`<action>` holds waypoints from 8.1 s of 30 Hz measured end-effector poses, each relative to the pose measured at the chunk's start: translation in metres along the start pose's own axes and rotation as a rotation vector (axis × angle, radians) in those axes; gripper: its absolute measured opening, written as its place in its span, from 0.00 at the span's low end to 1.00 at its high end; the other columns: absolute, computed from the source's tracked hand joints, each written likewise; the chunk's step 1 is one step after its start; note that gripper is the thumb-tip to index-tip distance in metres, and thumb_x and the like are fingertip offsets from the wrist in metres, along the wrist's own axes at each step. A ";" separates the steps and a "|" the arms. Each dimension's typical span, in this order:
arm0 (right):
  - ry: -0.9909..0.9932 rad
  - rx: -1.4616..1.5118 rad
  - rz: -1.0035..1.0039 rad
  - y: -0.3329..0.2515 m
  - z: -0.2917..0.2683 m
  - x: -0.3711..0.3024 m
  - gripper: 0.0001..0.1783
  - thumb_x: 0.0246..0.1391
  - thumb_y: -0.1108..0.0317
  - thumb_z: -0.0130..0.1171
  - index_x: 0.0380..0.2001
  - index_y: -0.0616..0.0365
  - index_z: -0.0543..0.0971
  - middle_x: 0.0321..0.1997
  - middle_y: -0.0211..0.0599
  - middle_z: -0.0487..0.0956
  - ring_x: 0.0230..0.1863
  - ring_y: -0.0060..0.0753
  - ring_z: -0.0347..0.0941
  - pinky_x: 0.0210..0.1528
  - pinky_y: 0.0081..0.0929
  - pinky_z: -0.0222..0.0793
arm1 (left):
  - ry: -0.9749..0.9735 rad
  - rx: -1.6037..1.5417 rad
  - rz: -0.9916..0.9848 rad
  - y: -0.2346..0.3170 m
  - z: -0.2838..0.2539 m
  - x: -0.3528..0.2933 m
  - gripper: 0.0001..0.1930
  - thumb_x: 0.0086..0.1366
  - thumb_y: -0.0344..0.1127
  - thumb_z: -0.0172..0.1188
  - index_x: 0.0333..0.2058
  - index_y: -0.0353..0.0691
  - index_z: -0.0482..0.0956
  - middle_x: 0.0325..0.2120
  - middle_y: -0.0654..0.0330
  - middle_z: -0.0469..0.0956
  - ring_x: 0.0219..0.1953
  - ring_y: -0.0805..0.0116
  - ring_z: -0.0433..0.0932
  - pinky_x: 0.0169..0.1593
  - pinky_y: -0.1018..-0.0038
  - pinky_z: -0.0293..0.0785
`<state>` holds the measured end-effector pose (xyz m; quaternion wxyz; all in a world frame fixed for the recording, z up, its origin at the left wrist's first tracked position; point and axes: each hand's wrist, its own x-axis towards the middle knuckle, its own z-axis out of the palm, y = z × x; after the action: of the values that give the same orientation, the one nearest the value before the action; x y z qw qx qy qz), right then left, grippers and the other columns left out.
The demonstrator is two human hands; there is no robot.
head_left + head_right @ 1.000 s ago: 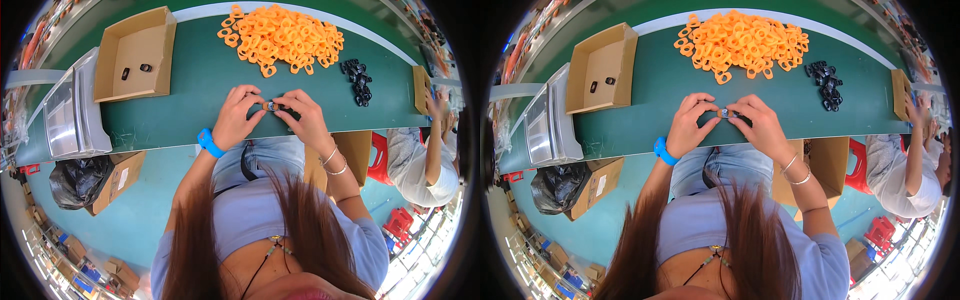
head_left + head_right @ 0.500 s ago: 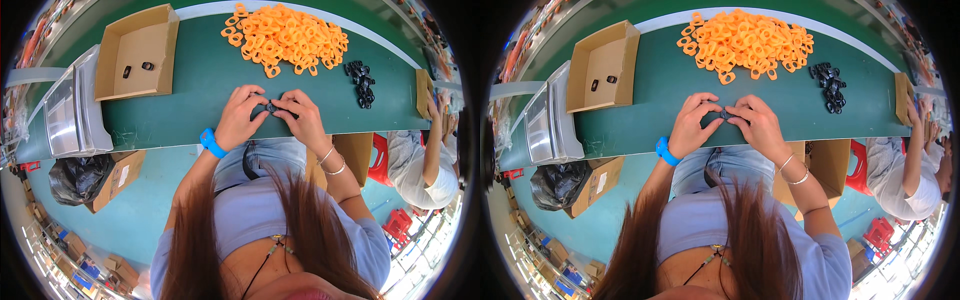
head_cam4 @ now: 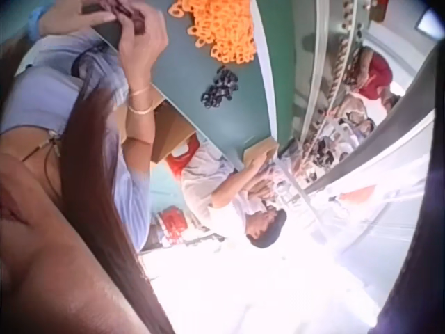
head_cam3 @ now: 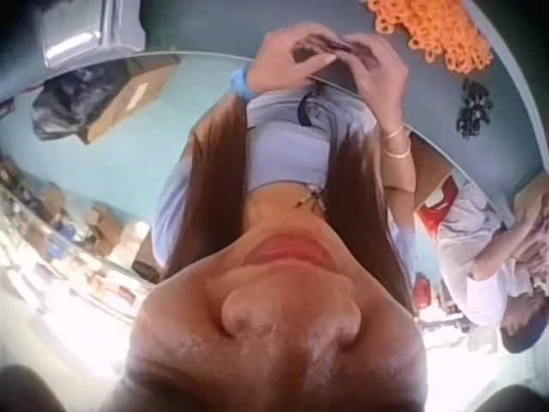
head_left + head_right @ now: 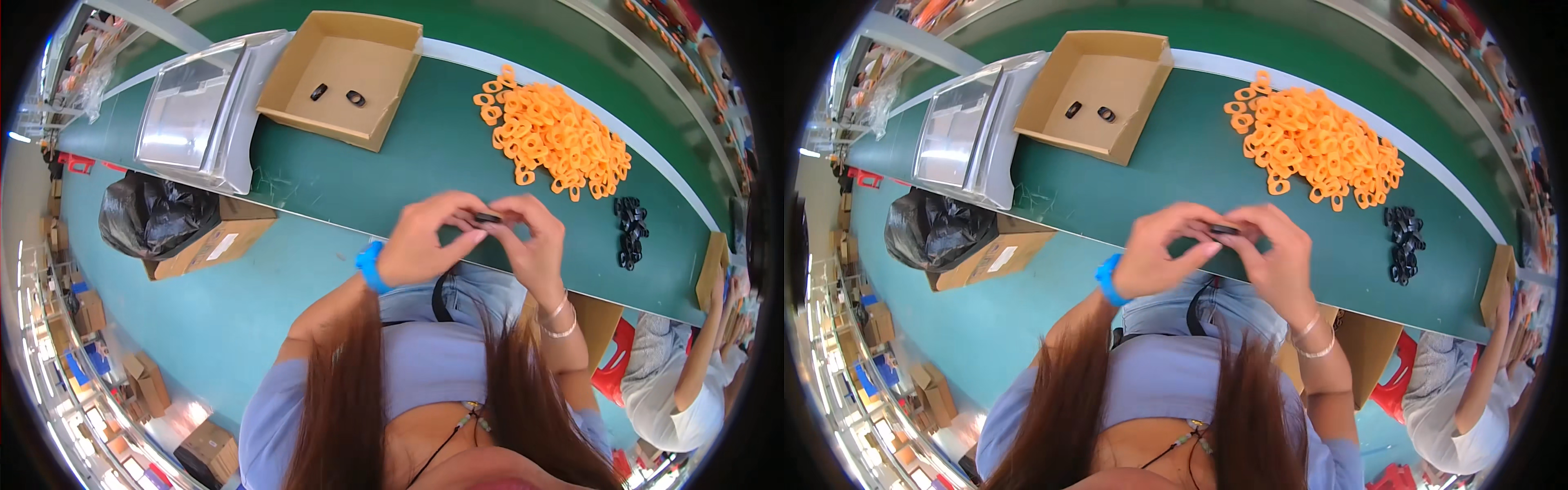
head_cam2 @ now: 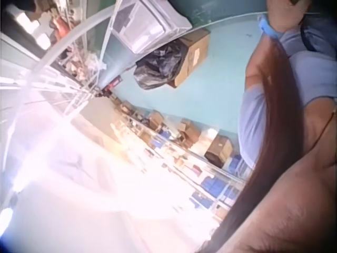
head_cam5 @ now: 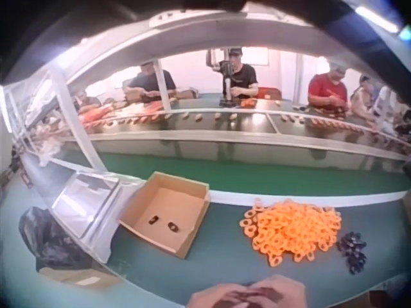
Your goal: The person assembles items by inserting black plastic pieces into orange rings by hand and placing the assembled units into a cardboard box.
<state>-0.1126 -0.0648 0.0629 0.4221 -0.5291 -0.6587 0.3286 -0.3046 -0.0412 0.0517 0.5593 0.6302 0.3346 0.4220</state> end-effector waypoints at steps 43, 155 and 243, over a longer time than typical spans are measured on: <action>0.129 -0.542 -0.132 0.057 -0.027 0.019 0.06 0.57 0.72 0.62 0.38 0.55 0.83 0.30 0.36 0.73 0.32 0.39 0.74 0.33 0.36 0.71 | -0.157 0.596 0.172 -0.044 0.024 0.039 0.18 0.57 0.30 0.70 0.47 0.38 0.80 0.47 0.54 0.76 0.49 0.52 0.74 0.52 0.63 0.73; -0.507 -1.050 -0.047 0.028 -0.117 -0.027 0.04 0.51 0.75 0.59 0.31 0.56 0.77 0.29 0.34 0.76 0.33 0.37 0.74 0.41 0.31 0.68 | -0.208 0.810 0.312 -0.052 0.047 0.035 0.12 0.56 0.33 0.70 0.39 0.41 0.81 0.51 0.57 0.73 0.56 0.50 0.68 0.56 0.57 0.62; 0.284 -0.434 -0.140 0.049 -0.042 -0.018 0.11 0.51 0.78 0.68 0.40 0.60 0.83 0.48 0.40 0.81 0.44 0.38 0.81 0.45 0.30 0.77 | 0.384 0.799 0.173 0.017 -0.157 0.082 0.08 0.71 0.28 0.58 0.44 0.34 0.83 0.38 0.54 0.82 0.37 0.67 0.80 0.43 0.73 0.77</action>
<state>-0.0529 -0.0714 0.0337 0.4087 -0.6013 -0.6828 0.0721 -0.4131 0.0959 0.0843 0.1627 0.7326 0.5151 0.4142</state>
